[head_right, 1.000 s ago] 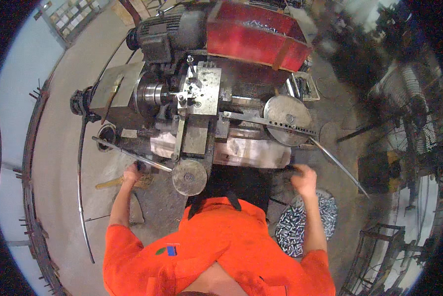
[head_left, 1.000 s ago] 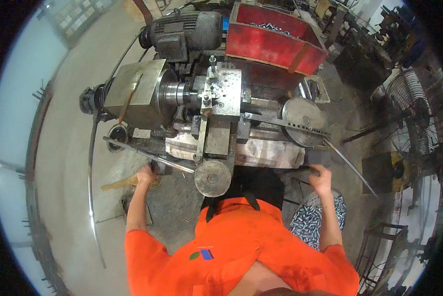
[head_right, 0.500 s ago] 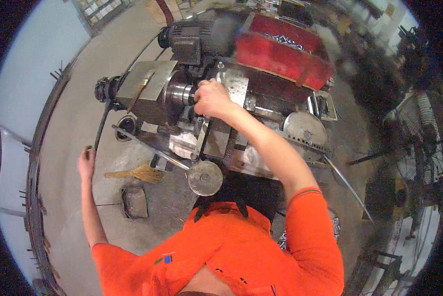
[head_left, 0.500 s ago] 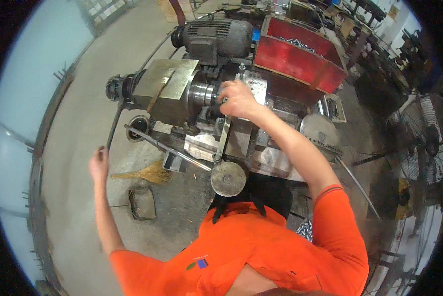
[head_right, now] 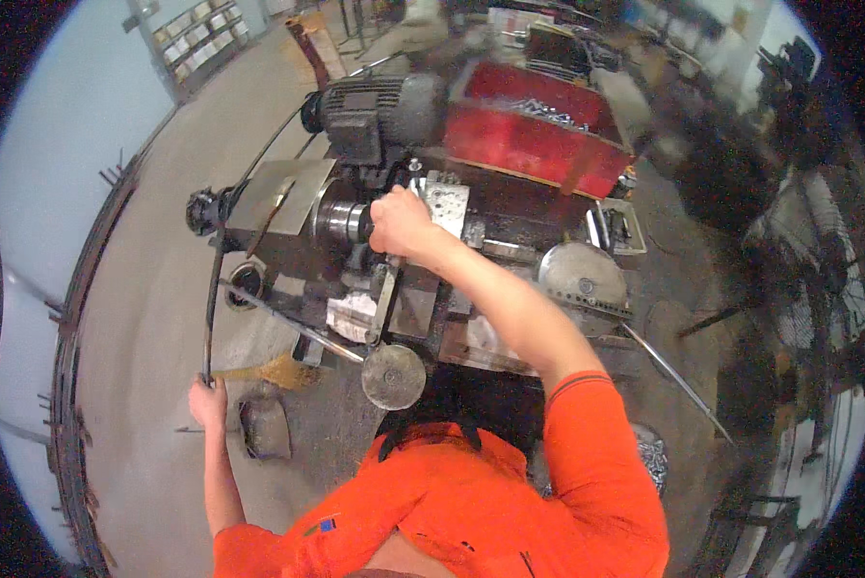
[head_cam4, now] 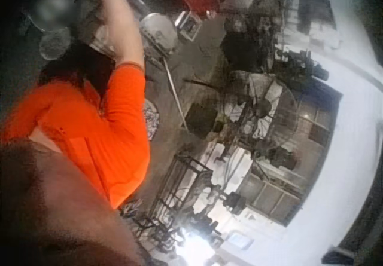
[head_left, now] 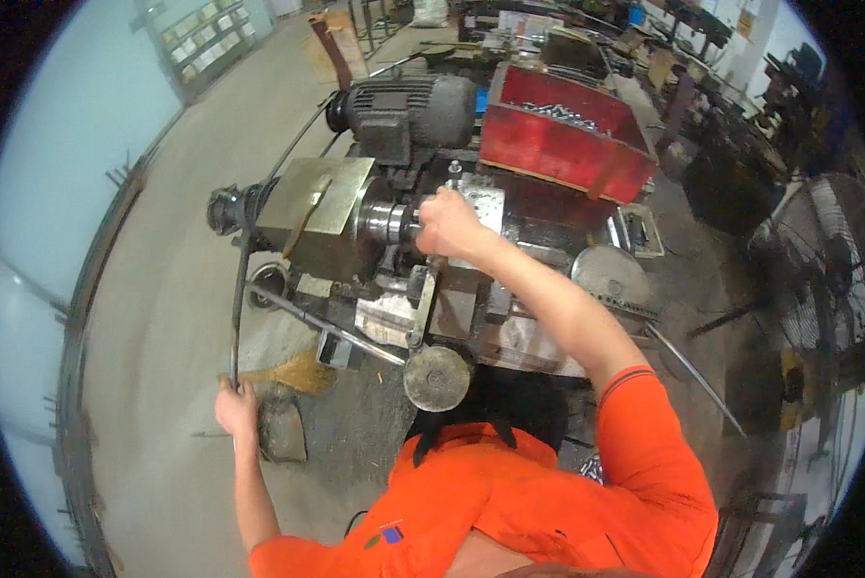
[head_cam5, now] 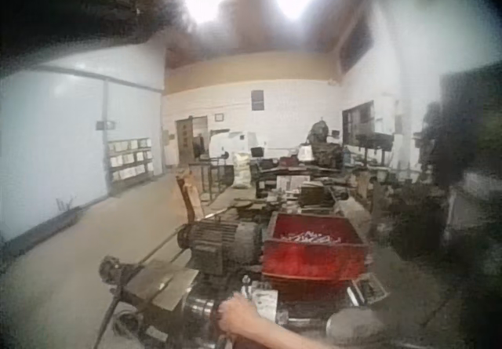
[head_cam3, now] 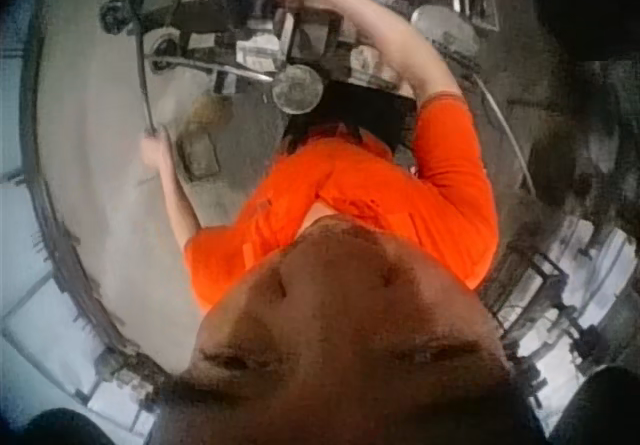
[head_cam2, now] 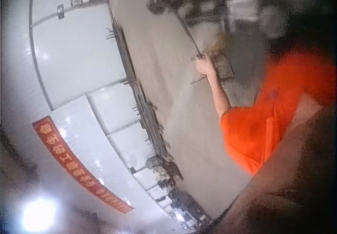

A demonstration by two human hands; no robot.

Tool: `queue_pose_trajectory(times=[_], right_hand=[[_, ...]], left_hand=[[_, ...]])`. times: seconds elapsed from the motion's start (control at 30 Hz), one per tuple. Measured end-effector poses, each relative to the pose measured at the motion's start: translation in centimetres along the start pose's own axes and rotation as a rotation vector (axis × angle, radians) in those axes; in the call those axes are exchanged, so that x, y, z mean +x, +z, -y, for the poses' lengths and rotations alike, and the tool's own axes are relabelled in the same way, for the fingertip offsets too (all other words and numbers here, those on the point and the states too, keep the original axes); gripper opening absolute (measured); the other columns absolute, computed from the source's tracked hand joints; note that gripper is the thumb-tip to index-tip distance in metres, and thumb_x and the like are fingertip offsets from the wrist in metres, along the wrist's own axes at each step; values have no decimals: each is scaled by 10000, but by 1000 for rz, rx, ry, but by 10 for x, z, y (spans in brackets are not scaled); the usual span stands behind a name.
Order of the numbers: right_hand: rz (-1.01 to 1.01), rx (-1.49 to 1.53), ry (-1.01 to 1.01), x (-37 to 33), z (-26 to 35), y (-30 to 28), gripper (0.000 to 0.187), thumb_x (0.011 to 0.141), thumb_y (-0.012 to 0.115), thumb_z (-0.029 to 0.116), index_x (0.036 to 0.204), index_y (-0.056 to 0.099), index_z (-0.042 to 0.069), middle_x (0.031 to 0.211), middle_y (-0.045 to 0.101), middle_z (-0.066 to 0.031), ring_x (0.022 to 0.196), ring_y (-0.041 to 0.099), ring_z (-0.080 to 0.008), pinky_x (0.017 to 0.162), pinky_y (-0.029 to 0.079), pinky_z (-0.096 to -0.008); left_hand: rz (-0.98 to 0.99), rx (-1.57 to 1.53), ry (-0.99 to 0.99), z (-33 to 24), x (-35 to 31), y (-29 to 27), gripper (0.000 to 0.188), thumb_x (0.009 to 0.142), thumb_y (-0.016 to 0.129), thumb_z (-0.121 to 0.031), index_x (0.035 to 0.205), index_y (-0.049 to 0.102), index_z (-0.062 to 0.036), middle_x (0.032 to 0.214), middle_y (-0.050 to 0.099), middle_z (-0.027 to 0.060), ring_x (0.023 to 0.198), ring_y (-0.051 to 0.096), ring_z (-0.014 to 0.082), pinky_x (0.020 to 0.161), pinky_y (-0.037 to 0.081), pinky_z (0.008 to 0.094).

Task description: The person operates a metal forming machine by inserting small metal pieces into the machine and using a long metal rod to push them through. The person repeatedly cycles the machine and collects the formed metal pieces into a red bin.

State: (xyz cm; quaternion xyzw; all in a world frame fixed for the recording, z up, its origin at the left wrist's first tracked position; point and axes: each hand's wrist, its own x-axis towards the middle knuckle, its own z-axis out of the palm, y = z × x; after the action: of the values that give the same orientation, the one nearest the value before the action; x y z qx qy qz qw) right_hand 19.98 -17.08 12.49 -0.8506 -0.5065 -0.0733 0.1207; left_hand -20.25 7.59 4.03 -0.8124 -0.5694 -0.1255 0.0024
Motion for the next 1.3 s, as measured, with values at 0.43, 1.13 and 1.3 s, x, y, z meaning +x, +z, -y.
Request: queue_pose_trajectory(times=[0.43, 1.13, 1.3], right_hand=[[-609, 286, 34, -108, -47, -75, 578, 532, 650, 163, 1105, 611, 106, 1215, 467, -208, 1043, 515, -370, 889, 449, -410], [289, 45, 1654, -638, -73, 97, 321, 645, 590, 254, 898, 693, 84, 952, 653, -164, 906, 628, -304, 827, 502, -370], [583, -20, 1623, -616, -82, 108, 392, 745, 536, 281, 1034, 654, 44, 1148, 595, -139, 1139, 519, -256, 969, 410, -336]], left_hand=[[37, -558, 985, -115, -39, -141, 449, 760, 679, -98, 1179, 553, 4, 849, 637, 195, 741, 637, 283, 664, 492, 354], [445, -1622, 2046, -269, -190, -216, 322, 843, 573, -84, 1126, 561, 69, 817, 650, 111, 710, 614, 166, 629, 481, 291], [465, -1641, 2030, -270, -197, -217, 315, 844, 568, -81, 1120, 562, 71, 804, 647, 103, 707, 612, 159, 623, 478, 284]])
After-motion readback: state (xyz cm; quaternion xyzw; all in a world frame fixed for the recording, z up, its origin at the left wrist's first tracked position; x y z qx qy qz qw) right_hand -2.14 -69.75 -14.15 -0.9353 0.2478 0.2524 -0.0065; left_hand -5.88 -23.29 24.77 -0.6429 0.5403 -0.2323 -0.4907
